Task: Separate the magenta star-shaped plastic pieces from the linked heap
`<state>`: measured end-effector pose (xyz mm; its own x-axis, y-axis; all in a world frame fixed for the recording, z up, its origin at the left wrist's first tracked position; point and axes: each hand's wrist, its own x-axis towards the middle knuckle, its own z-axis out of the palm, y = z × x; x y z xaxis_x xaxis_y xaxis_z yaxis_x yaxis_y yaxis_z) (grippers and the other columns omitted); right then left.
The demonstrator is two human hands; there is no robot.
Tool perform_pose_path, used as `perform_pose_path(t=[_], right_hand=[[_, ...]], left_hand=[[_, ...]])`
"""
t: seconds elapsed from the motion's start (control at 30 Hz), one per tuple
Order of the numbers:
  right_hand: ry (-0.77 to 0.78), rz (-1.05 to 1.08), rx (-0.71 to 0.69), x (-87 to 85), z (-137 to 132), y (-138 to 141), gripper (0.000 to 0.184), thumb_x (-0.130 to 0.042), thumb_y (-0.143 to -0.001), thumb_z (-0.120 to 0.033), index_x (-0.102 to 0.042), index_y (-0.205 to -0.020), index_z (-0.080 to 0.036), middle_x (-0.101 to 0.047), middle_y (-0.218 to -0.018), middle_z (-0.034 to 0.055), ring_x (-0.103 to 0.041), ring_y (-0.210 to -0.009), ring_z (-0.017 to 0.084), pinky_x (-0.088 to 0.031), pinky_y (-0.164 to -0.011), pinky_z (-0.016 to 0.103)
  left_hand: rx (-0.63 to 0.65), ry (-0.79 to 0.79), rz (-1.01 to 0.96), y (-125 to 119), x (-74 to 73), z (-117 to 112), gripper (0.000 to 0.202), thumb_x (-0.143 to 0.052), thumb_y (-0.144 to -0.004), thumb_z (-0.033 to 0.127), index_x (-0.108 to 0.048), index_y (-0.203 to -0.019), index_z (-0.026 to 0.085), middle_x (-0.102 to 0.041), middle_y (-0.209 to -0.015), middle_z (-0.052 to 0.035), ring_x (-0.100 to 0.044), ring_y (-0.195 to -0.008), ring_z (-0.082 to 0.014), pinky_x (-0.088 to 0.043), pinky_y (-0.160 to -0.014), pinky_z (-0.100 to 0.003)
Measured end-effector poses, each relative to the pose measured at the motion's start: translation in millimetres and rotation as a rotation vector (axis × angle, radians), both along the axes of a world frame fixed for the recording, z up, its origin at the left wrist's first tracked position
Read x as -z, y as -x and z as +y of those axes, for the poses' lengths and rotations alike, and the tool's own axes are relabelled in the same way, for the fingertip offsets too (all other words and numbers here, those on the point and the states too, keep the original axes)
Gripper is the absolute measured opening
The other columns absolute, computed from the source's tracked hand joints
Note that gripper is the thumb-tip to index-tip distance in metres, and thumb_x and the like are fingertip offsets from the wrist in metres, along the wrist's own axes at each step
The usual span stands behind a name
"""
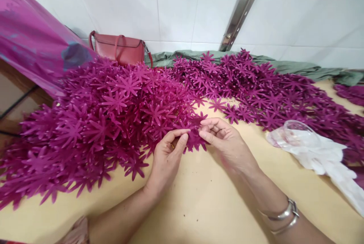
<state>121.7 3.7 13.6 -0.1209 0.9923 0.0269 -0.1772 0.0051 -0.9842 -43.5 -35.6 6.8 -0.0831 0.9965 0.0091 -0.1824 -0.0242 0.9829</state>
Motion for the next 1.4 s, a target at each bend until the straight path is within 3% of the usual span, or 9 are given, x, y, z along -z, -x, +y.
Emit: perform_pose_path(t=[0.1,0.23,0.4,0.57,0.7,0.93,1.03,1.13,1.4], right_hand=[[0.005,0.047,0.031,-2.1,-1,2,0.028,-0.09,-0.072,-0.032,-0.071,-0.092,-0.024,-0.062,-0.075,-0.004,-0.054,-0.066,0.011,-0.046,-0.062,0.024],[-0.017,-0.021,0.061,-1.5,-1,1,0.03,-0.087,-0.075,-0.036,-0.068,-0.096,-0.025,-0.062,-0.08,-0.003,-0.057,-0.072,0.013,-0.05,-0.069,0.027],[-0.091,-0.282,-0.039,8.0,0,-3,0.059,-0.094,-0.063,-0.03,-0.063,-0.114,-0.027,-0.065,-0.099,-0.0001,-0.064,-0.092,0.018,-0.053,-0.084,0.033],[-0.055,-0.264,-0.126,9.9,-1,-5,0.04,-0.082,-0.079,-0.025,-0.062,-0.113,-0.025,-0.066,-0.081,-0.004,-0.064,-0.075,0.014,-0.052,-0.073,0.03],[0.004,-0.214,-0.123,-0.4,4,-11,0.033,-0.084,-0.077,-0.031,-0.069,-0.105,-0.022,-0.069,-0.085,-0.0007,-0.06,-0.07,0.014,-0.049,-0.062,0.027],[-0.017,-0.023,-0.073,-9.7,5,-11,0.026,-0.091,-0.072,-0.036,-0.072,-0.086,-0.024,-0.071,-0.087,-0.0005,-0.063,-0.075,0.014,-0.053,-0.067,0.027],[-0.012,-0.024,-0.121,-8.9,1,-6,0.027,-0.089,-0.075,-0.034,-0.07,-0.093,-0.026,-0.07,-0.079,-0.0024,-0.061,-0.065,0.013,-0.048,-0.057,0.025],[-0.022,0.001,-0.188,-7.5,-3,-2,0.027,-0.084,-0.082,-0.031,-0.068,-0.103,-0.025,-0.071,-0.08,-0.0026,-0.063,-0.066,0.013,-0.05,-0.061,0.026],[-0.082,-0.06,-0.208,-5.7,-8,2,0.023,-0.077,-0.089,-0.032,-0.065,-0.107,-0.023,-0.069,-0.075,-0.0042,-0.064,-0.064,0.011,-0.049,-0.059,0.025]], left_hand=[[0.025,0.014,-0.014,0,-2.1,0,0.023,-0.069,-0.093,0.039,-0.078,-0.103,0.02,-0.077,-0.109,-0.0066,-0.067,-0.107,-0.0209,-0.051,-0.1,-0.034],[0.043,0.074,-0.069,0,2.4,2,0.029,-0.078,-0.085,0.037,-0.076,-0.108,0.02,-0.078,-0.103,-0.0048,-0.068,-0.096,-0.0191,-0.054,-0.09,-0.032],[0.0,0.045,-0.02,2,2.2,1,0.03,-0.069,-0.093,0.041,-0.075,-0.115,0.02,-0.076,-0.116,-0.0071,-0.067,-0.109,-0.0213,-0.051,-0.098,-0.033],[0.0,0.041,-0.013,2,1.6,-1,0.032,-0.065,-0.097,0.043,-0.074,-0.117,0.02,-0.076,-0.118,-0.0079,-0.066,-0.115,-0.0237,-0.049,-0.102,-0.035],[-0.027,0.049,-0.025,1,4.4,-1,0.034,-0.064,-0.098,0.044,-0.072,-0.121,0.022,-0.074,-0.119,-0.0075,-0.068,-0.106,-0.0216,-0.052,-0.097,-0.035],[0.039,-0.035,0.024,-1,0.9,-2,0.03,-0.071,-0.093,0.04,-0.072,-0.116,0.022,-0.072,-0.116,-0.0098,-0.067,-0.108,-0.0238,-0.054,-0.095,-0.037],[0.087,-0.066,0.0,-2,1.9,-2,0.033,-0.073,-0.092,0.038,-0.068,-0.12,0.021,-0.071,-0.118,-0.0094,-0.067,-0.106,-0.0223,-0.054,-0.096,-0.037],[0.093,-0.07,-0.022,-3,3.1,-2,0.037,-0.074,-0.091,0.036,-0.064,-0.125,0.023,-0.071,-0.115,-0.0078,-0.067,-0.099,-0.0199,-0.054,-0.091,-0.034],[0.046,-0.07,0.022,-1,5.9,-1,0.018,-0.074,-0.09,0.034,-0.069,-0.098,0.019,-0.066,-0.096,-0.0047,-0.061,-0.09,-0.0175,-0.051,-0.084,-0.03]])
